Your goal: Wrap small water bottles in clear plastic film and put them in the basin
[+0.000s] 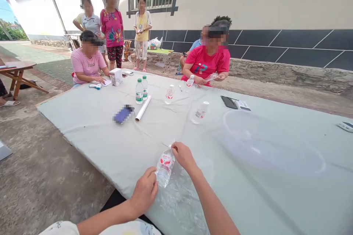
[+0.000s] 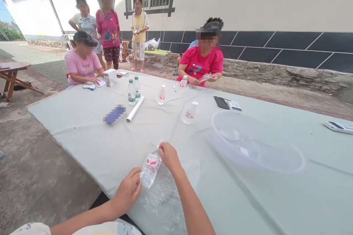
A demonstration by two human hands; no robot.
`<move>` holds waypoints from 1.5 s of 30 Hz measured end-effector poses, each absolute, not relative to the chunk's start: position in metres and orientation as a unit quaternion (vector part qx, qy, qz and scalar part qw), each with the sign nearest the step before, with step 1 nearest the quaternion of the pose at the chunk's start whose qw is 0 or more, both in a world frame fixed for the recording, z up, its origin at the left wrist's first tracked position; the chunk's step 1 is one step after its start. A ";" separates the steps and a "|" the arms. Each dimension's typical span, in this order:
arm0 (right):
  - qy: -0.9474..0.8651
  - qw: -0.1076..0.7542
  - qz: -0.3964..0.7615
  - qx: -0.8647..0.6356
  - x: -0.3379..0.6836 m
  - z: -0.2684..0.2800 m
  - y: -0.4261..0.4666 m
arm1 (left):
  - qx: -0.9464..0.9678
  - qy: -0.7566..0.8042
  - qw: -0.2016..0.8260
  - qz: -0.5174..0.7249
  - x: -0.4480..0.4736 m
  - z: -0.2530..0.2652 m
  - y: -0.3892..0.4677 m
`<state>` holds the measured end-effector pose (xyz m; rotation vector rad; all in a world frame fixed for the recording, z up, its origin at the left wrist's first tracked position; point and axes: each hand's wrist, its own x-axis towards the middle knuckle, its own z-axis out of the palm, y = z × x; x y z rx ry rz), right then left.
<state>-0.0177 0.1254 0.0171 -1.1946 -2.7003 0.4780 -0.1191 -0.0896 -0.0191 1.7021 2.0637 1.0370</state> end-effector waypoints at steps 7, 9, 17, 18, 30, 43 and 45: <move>-0.847 0.241 0.253 -0.400 0.023 -0.027 0.108 | 0.791 0.513 -0.102 0.316 -0.086 -0.042 -0.064; -0.856 0.212 0.234 -0.409 0.030 -0.019 0.102 | 0.840 0.474 -0.088 0.247 -0.075 -0.040 -0.053; -0.794 0.204 0.212 -0.533 0.061 0.038 0.095 | 0.871 0.465 0.069 0.140 -0.034 -0.025 -0.020; -0.805 0.202 0.222 -0.512 0.055 0.041 0.088 | 0.862 0.464 0.111 0.171 -0.030 -0.025 -0.017; -0.722 0.091 0.276 -0.628 0.047 0.035 0.077 | 0.780 0.256 0.548 0.159 -0.066 -0.002 -0.069; -0.670 0.142 0.293 -0.668 0.077 0.008 0.067 | 0.486 0.599 0.522 0.365 -0.058 -0.005 -0.002; -0.650 0.169 0.316 -0.670 0.078 0.004 0.068 | 0.476 0.598 0.530 0.367 -0.053 -0.007 -0.002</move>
